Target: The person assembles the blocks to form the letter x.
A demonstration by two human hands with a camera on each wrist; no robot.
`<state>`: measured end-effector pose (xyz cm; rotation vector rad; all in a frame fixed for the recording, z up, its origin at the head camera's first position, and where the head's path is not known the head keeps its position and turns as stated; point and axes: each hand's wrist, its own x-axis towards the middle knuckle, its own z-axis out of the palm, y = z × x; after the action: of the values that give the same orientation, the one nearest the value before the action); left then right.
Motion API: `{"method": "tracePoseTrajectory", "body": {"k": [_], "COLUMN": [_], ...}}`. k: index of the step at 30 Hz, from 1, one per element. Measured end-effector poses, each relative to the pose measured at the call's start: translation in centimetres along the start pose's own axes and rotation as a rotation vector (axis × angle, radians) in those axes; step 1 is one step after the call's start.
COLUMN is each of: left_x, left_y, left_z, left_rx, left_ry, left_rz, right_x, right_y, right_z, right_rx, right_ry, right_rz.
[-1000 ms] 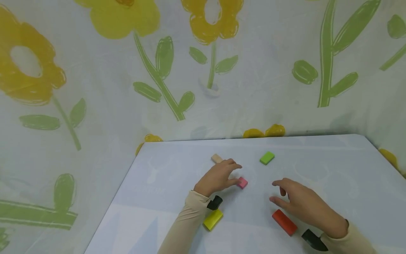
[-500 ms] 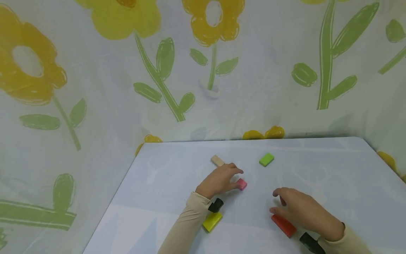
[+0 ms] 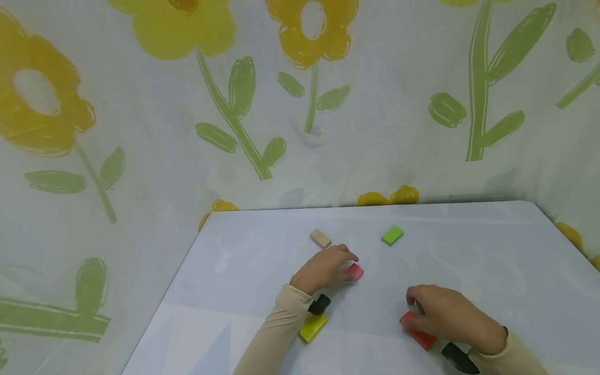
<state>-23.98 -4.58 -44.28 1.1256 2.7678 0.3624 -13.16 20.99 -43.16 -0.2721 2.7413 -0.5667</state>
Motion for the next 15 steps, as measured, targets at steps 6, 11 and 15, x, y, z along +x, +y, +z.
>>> {"method": "tracePoseTrajectory", "body": {"k": [6,11,15], "left_x": [0.07,0.18,0.17], "left_y": [0.07,0.06,0.04], "left_z": [0.08,0.21,0.38], "left_rx": [0.014,0.013,0.0], "left_ry": [-0.013,-0.021,-0.023], "left_rz": [-0.008,-0.006,-0.009], "right_x": [0.02,-0.09,-0.11], "right_y": [0.07,0.3,0.38], "right_z": [0.07,0.33,0.53], "right_rx": [-0.023,-0.029,-0.021], "right_ry": [-0.027,-0.02,-0.027], "right_rz": [0.009,0.0,-0.001]}}
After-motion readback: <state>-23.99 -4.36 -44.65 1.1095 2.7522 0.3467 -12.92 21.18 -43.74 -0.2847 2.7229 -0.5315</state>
